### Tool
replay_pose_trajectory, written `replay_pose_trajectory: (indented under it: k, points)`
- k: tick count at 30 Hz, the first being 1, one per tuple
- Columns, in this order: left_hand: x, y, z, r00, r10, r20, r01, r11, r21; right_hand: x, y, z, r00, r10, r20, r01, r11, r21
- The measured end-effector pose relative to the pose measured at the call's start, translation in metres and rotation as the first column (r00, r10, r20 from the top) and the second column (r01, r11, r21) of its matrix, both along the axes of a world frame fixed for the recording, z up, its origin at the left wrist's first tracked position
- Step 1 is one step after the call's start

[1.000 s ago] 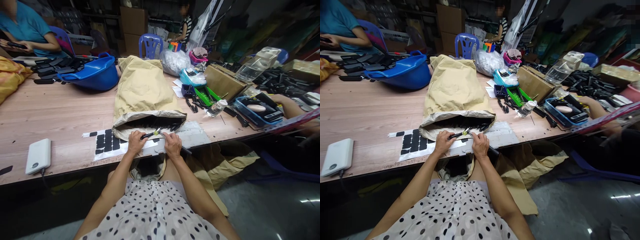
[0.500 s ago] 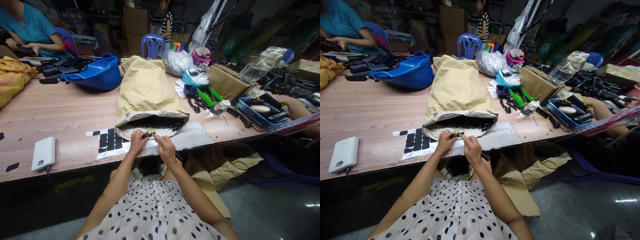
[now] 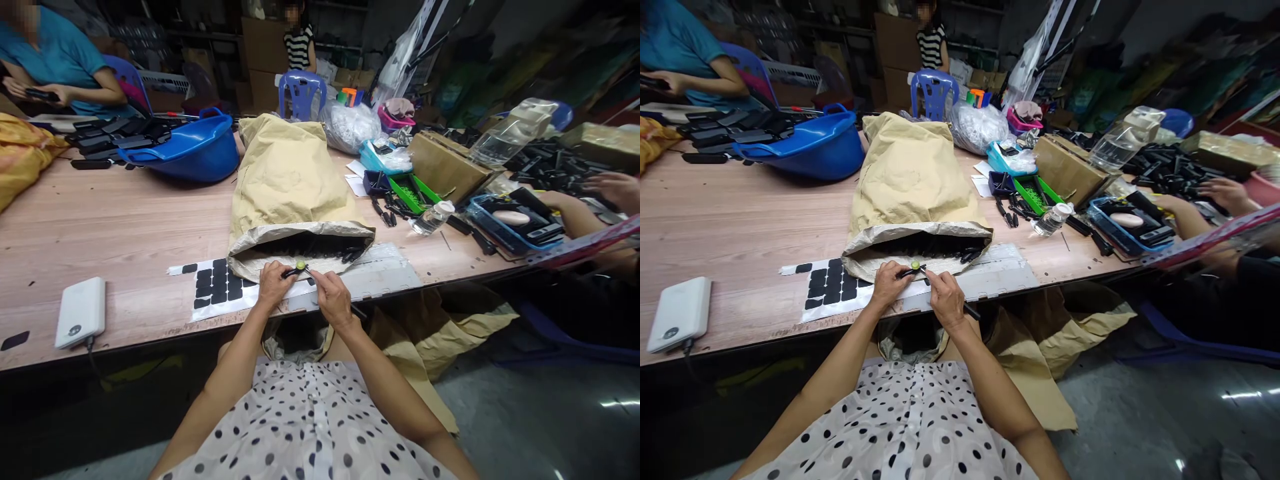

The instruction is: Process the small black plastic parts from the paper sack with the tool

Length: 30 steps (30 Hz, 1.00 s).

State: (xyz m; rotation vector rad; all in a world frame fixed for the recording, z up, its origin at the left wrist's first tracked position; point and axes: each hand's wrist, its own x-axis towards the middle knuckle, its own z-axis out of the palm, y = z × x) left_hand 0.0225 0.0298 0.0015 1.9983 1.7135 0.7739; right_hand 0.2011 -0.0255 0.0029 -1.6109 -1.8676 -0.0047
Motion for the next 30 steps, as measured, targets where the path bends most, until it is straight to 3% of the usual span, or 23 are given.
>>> replay_pose_trajectory:
  k: [10,15,19,24,28,30]
  points:
    - [0.002,-0.003,0.003,1.0,0.015,0.007,-0.015,1.0,0.012,0.026,0.026,-0.003,0.984,-0.134,0.117,0.127,0.99,0.062]
    - [0.0,-0.003,0.003,0.999,0.001,0.038,-0.002,1.0,0.025,0.026,0.026,-0.012,0.981,-0.138,0.135,0.128,0.989,0.077]
    - [-0.003,-0.007,0.011,0.998,-0.017,0.061,0.016,1.0,0.027,0.023,0.026,-0.016,0.982,-0.13,0.134,0.122,0.99,0.065]
    - [-0.004,-0.051,0.029,0.977,-0.161,0.143,0.157,0.987,0.04,0.024,0.026,-0.016,0.98,-0.135,0.147,0.127,0.99,0.062]
    - [0.001,-0.101,0.027,0.907,-0.391,0.157,0.415,0.893,-0.173,0.024,0.025,-0.017,0.979,-0.136,0.152,0.128,0.99,0.057]
    - [0.006,-0.116,0.02,0.903,-0.422,0.087,0.426,0.847,-0.318,0.024,0.025,-0.017,0.979,-0.134,0.152,0.127,0.99,0.056]
